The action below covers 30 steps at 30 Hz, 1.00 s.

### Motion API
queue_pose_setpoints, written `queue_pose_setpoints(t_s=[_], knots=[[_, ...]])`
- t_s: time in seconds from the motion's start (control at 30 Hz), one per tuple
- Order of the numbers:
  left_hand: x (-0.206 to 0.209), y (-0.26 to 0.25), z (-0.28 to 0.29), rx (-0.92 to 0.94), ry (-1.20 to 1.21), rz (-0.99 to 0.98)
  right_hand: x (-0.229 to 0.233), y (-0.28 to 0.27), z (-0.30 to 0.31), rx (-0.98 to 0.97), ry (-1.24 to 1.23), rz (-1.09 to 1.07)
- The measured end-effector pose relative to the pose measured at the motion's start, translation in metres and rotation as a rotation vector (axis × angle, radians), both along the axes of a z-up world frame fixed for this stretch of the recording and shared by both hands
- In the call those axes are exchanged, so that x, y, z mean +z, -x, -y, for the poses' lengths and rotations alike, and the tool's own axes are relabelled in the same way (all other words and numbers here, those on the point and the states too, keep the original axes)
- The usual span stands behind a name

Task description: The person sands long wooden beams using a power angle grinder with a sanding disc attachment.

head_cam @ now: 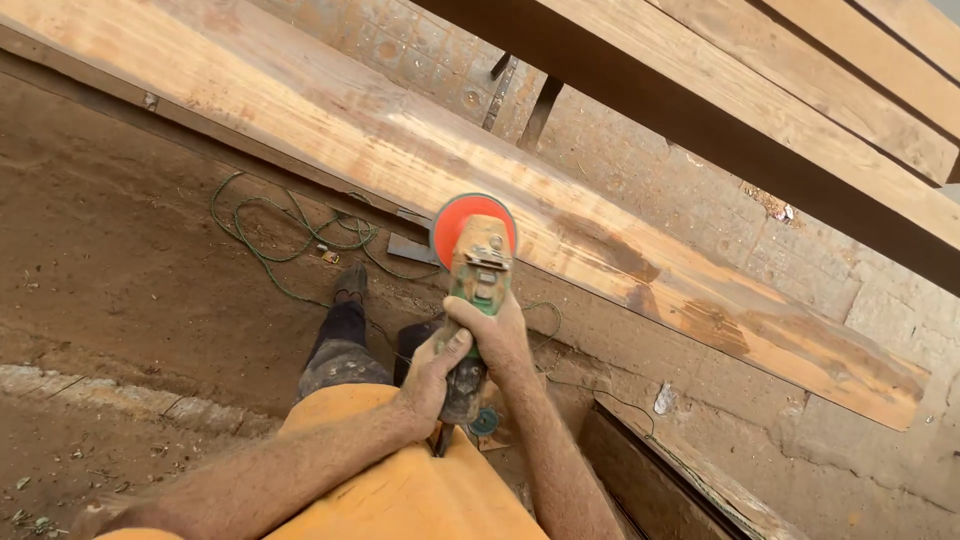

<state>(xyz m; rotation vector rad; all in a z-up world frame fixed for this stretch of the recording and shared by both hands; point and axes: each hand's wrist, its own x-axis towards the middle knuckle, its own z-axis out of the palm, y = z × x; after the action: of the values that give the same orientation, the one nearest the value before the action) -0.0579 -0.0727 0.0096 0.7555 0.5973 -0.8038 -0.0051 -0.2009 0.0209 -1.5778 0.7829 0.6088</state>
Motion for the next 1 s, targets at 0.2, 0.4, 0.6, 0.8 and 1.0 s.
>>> queue_pose_setpoints(t_s=[0.2, 0.4, 0.6, 0.8, 1.0], knots=[[-0.037, 0.058, 0.118, -0.371, -0.129, 0.158, -0.034, 0.103, 0.133, -0.439, -0.006, -0.047], [-0.052, 0.093, 0.204, -0.652, -0.263, 0.390, -0.054, 0.174, 0.220, -0.676, -0.045, 0.200], [-0.020, 0.105, 0.199, -0.825, -0.381, 0.621, -0.018, 0.197, 0.206, -0.919, -0.112, 0.284], [-0.030, 0.084, 0.192, -1.096, -0.496, 0.967, -0.052, 0.214, 0.218, -1.101, -0.174, 0.279], [-0.054, -0.030, 0.088, -0.884, -0.649, 1.614, -0.030, 0.195, 0.192, -1.004, -0.087, 0.343]])
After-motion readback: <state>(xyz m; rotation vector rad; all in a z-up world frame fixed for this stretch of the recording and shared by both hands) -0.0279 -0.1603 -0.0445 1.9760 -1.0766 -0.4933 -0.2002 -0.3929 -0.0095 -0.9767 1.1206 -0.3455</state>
